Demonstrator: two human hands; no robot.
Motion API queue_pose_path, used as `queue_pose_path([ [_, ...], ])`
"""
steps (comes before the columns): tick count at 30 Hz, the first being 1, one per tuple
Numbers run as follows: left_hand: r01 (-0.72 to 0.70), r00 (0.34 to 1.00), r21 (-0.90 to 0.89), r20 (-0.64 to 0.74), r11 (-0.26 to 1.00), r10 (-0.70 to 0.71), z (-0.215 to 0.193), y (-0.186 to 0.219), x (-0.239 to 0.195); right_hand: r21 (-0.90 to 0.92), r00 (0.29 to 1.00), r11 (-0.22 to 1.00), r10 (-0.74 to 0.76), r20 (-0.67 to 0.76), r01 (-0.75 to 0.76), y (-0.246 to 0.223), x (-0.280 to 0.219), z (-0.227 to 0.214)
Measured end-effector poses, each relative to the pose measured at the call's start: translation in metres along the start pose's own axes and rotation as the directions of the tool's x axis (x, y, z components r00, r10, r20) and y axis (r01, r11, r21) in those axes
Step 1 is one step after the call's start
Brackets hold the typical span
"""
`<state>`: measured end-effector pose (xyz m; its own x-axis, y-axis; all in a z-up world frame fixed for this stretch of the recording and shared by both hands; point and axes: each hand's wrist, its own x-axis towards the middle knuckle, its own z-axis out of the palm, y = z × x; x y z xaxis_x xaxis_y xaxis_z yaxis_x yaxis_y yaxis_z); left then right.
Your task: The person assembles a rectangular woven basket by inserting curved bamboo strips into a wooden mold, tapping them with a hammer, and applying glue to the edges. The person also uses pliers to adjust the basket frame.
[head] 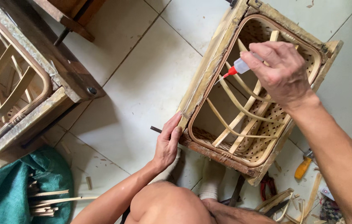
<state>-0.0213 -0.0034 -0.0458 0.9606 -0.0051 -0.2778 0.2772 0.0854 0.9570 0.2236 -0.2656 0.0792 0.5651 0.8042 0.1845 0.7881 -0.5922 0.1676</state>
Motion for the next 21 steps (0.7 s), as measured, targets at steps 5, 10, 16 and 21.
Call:
queue_pose_path([
  [5, 0.014, 1.0, 0.007, -0.001, 1.0, -0.014, 0.001, 0.0, 0.001, 0.013, 1.0, 1.0, -0.022, 0.018, 0.021, -0.001, 0.003, 0.002],
  [10, 0.014, 1.0, 0.031, -0.004, 0.999, -0.014, 0.001, 0.0, -0.001, -0.031, 0.997, 0.998, -0.059, 0.054, 0.061, -0.001, 0.007, 0.006],
  [16, 0.028, 1.0, 0.029, 0.009, 0.999, -0.028, 0.0, 0.003, 0.001, -0.063, 0.993, 0.992, -0.107, 0.051, 0.11, 0.005, 0.012, 0.01],
  [21, 0.009, 1.0, 0.036, 0.015, 0.999, -0.01, -0.001, 0.005, 0.002, -0.102, 0.992, 0.987, -0.12, 0.038, 0.123, 0.019, 0.018, 0.01],
])
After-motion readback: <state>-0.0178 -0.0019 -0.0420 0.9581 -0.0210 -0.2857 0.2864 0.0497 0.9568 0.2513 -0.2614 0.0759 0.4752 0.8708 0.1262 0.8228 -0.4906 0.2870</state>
